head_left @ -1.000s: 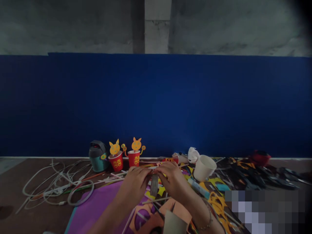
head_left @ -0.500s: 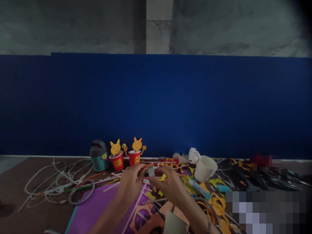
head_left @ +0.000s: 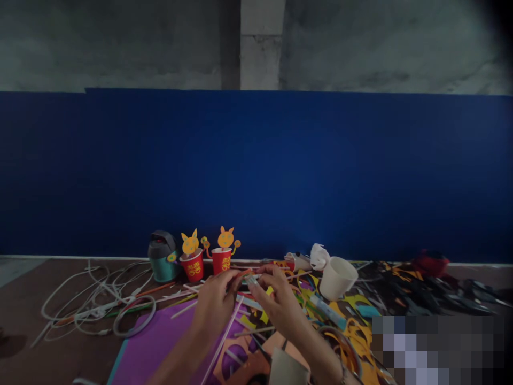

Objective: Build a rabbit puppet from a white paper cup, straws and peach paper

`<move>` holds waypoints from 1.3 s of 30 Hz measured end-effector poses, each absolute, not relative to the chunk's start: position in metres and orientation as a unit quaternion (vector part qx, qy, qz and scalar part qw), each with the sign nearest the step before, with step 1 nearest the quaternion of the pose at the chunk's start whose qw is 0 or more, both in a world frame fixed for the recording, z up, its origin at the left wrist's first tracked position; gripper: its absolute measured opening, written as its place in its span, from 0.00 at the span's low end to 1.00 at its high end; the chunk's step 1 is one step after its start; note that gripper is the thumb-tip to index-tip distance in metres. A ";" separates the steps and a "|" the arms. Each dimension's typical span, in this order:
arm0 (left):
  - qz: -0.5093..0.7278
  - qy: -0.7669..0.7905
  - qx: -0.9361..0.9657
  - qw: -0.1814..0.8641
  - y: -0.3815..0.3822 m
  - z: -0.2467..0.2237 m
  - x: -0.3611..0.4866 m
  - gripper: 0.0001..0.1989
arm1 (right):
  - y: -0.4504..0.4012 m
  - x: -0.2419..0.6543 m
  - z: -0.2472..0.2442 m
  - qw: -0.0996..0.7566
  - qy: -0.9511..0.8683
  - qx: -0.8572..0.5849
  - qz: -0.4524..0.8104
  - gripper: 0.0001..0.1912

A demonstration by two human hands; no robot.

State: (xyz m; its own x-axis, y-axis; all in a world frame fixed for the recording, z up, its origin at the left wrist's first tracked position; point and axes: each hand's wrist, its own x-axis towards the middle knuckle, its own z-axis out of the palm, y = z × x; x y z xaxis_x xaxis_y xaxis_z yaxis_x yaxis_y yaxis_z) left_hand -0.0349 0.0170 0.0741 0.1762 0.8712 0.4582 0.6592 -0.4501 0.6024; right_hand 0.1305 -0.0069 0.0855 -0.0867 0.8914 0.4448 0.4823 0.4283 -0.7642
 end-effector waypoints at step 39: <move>0.441 0.437 0.667 0.413 0.018 0.071 -0.025 0.14 | -0.013 0.137 0.092 0.391 -0.732 -0.553 0.064 0.20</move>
